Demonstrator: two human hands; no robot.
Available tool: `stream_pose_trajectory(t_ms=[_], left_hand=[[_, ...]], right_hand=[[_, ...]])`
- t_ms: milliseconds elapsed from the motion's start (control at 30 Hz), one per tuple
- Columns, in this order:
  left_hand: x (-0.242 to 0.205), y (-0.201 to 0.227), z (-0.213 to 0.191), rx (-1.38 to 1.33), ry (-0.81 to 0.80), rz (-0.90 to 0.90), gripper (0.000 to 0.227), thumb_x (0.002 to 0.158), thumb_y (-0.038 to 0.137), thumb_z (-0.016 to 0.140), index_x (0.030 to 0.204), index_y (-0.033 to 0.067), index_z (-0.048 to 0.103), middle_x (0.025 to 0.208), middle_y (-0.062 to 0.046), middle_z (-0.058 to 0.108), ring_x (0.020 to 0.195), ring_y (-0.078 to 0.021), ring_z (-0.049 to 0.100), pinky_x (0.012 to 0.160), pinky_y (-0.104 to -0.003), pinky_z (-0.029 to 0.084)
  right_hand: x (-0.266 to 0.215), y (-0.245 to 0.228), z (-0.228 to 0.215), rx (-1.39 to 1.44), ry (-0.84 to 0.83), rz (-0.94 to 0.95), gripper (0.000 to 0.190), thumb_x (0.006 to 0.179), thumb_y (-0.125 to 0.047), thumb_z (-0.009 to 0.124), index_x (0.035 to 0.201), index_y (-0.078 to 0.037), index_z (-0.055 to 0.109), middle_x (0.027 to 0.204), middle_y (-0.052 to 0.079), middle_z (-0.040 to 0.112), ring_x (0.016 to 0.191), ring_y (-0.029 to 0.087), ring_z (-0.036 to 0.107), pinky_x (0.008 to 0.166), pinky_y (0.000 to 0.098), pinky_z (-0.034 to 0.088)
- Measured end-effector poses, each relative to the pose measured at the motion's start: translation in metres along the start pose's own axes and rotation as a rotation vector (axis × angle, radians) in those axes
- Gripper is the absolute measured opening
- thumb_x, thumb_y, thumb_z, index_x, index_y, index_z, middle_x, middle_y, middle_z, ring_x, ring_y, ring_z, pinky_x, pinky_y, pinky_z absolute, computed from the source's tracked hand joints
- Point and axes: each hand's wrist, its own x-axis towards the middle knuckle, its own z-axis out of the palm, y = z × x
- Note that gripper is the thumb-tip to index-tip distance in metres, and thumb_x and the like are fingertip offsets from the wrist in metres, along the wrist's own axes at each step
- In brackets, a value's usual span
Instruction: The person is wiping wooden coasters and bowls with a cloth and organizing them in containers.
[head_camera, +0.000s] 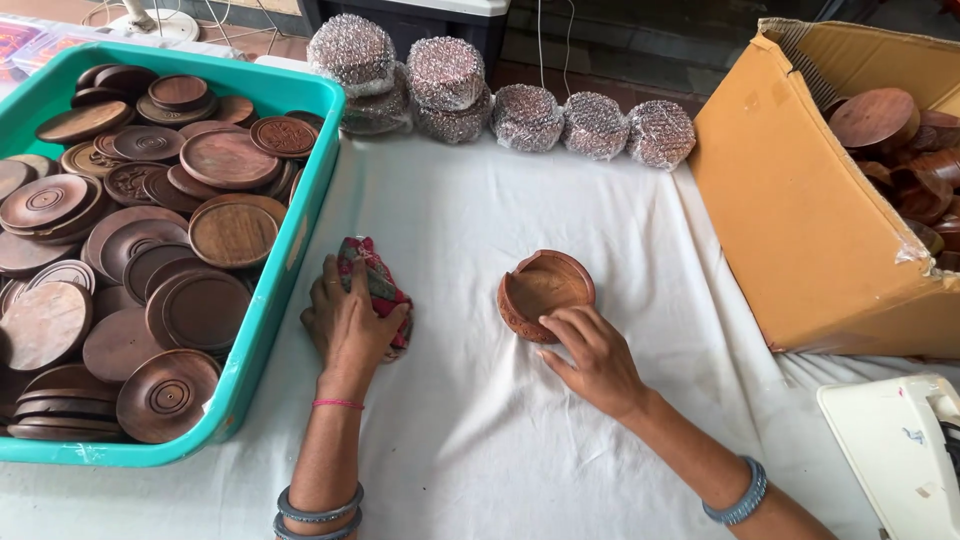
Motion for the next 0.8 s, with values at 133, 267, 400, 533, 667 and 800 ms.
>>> stream_pose_trajectory(t_ms=[133,267,400,533,667,800], left_hand=[[0.001,0.0,0.003,0.057,-0.145,-0.071,0.093,0.067,0.041,0.089,0.145,0.0128,0.048,0.144,-0.02,0.047,0.127,-0.0371,0.047,0.096,-0.06,0.043],[-0.002,0.01,-0.009,0.149,-0.081,-0.039,0.068,0.078,0.032,0.083,0.14,0.0149,0.059,0.117,-0.009,0.07,0.113,-0.0291,0.063,0.103,-0.059,0.045],[-0.018,0.047,-0.029,-0.639,-0.074,-0.013,0.057,0.08,0.031,0.077,0.129,0.0048,0.064,0.1,-0.016,0.076,0.091,-0.0298,0.073,0.08,-0.044,0.06],[-0.055,0.105,-0.001,-1.052,-0.418,-0.004,0.057,0.087,0.035,0.072,0.132,0.0016,0.061,0.092,-0.017,0.081,0.083,-0.023,0.077,0.072,-0.037,0.063],[-0.076,0.14,0.009,-1.274,-0.647,0.062,0.073,0.1,0.047,0.051,0.158,0.0067,0.034,0.121,-0.019,0.07,0.113,-0.027,0.068,0.095,-0.038,0.055],[-0.071,0.147,0.001,-1.337,-0.808,0.06,0.073,0.1,0.056,0.033,0.158,0.0118,0.034,0.138,-0.022,0.062,0.131,-0.0318,0.061,0.104,-0.04,0.055]], right_hand=[[-0.039,-0.002,0.023,0.01,0.068,-0.032,0.046,0.084,-0.022,0.08,0.121,-0.002,0.064,0.113,0.012,0.066,0.107,0.027,0.064,0.092,0.0373,0.059],[-0.053,-0.022,0.02,0.157,0.047,0.01,0.042,0.092,-0.024,0.077,0.128,-0.007,0.062,0.12,0.009,0.064,0.113,0.023,0.064,0.097,0.0341,0.06],[-0.043,-0.041,-0.001,0.25,0.144,0.038,0.056,0.094,-0.035,0.075,0.139,-0.01,0.055,0.133,0.009,0.056,0.124,0.027,0.057,0.104,0.0402,0.055],[-0.019,-0.056,-0.019,0.285,0.236,0.031,0.074,0.092,-0.045,0.072,0.15,-0.01,0.041,0.148,0.015,0.042,0.136,0.035,0.045,0.111,0.0495,0.046],[-0.014,-0.049,-0.012,0.342,0.262,0.053,0.078,0.093,-0.037,0.073,0.157,-0.014,0.033,0.16,0.018,0.03,0.149,0.038,0.034,0.12,0.0515,0.04],[-0.029,-0.025,-0.01,0.439,0.228,0.205,0.067,0.091,-0.006,0.069,0.153,-0.016,0.045,0.159,0.018,0.038,0.15,0.034,0.042,0.122,0.0429,0.048]])
